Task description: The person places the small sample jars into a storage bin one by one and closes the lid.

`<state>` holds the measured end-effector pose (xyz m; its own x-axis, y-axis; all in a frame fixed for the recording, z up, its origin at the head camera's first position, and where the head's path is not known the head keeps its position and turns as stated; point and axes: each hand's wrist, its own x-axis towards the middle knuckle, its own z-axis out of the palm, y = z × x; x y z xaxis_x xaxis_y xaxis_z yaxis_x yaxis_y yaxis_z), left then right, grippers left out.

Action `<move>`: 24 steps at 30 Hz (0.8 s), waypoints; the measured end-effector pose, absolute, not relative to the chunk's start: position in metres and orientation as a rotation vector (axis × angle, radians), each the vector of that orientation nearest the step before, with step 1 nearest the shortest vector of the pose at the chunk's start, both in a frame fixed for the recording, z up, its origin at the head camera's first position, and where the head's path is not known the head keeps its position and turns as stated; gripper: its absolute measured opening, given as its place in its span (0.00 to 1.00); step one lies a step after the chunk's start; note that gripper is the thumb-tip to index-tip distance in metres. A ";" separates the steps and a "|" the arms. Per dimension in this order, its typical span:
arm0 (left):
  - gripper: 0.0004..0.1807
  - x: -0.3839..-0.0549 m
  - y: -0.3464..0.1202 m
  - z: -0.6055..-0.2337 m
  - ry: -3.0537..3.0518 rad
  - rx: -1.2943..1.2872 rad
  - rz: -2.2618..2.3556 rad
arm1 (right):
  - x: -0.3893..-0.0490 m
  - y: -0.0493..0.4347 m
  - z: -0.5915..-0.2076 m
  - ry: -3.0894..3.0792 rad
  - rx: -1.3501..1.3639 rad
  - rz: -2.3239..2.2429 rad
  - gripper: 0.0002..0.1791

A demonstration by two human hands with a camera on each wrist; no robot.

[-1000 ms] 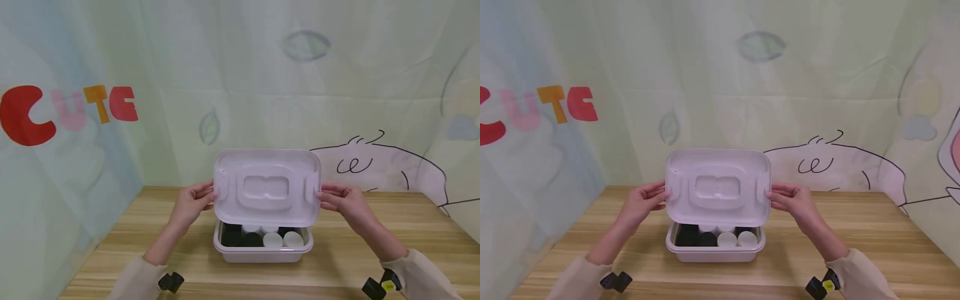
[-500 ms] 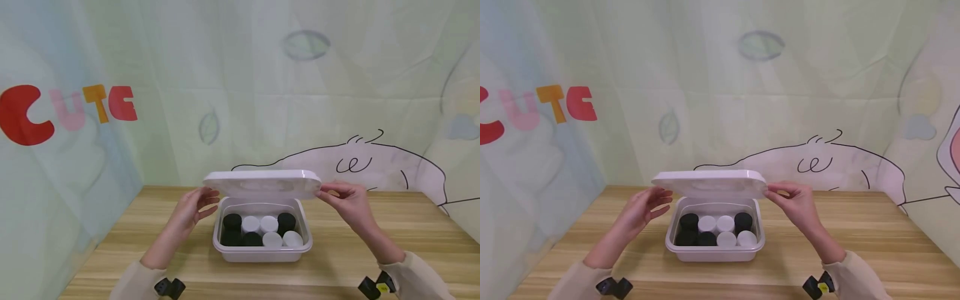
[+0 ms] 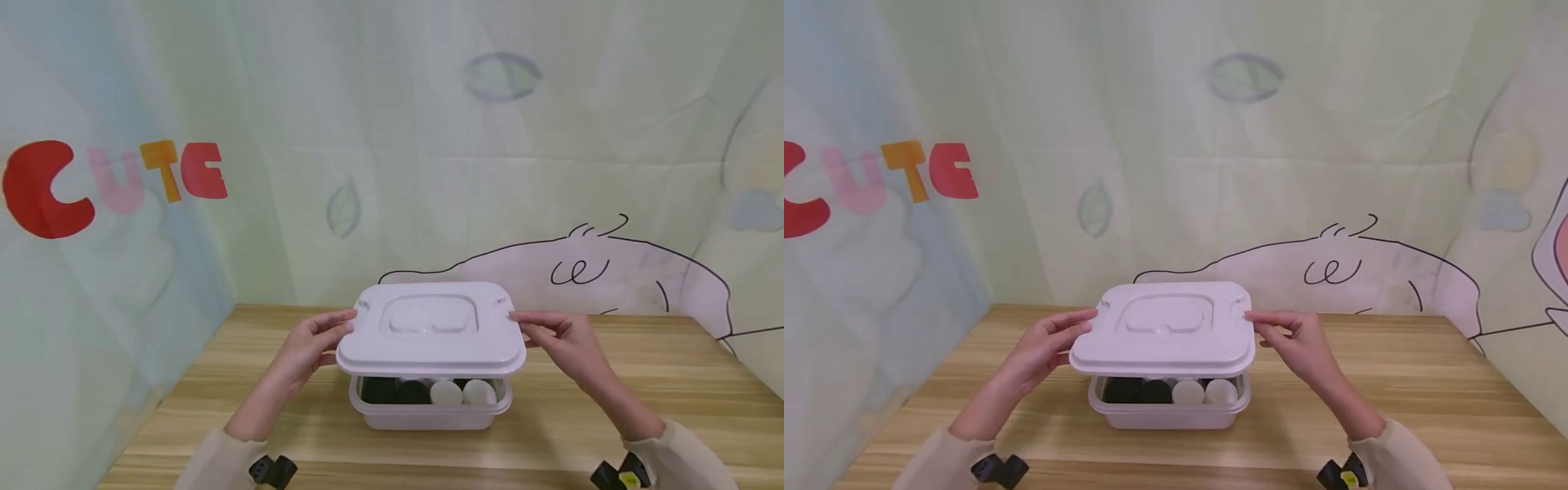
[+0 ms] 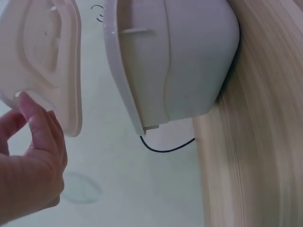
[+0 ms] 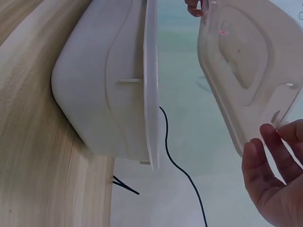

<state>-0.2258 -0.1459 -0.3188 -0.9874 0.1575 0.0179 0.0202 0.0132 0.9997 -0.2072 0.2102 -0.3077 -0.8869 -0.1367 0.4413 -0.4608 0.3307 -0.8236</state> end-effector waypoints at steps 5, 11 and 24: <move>0.24 -0.225 -0.145 -0.319 2.351 0.231 1.987 | -0.210 0.207 -0.311 -2.404 0.451 1.577 0.17; 0.24 -0.225 -0.141 -0.321 2.533 0.243 1.853 | -0.211 0.204 -0.315 -2.540 0.405 1.359 0.20; 0.24 -0.227 -0.140 -0.327 2.596 0.215 1.782 | -0.214 0.200 -0.319 -2.610 0.413 1.344 0.24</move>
<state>-0.2273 -0.1402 -0.3273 -0.9906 0.1036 0.0888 0.1201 0.3530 0.9279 -0.2139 0.2003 -0.3189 -0.9459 -0.1633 0.2805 -0.3232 0.5535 -0.7676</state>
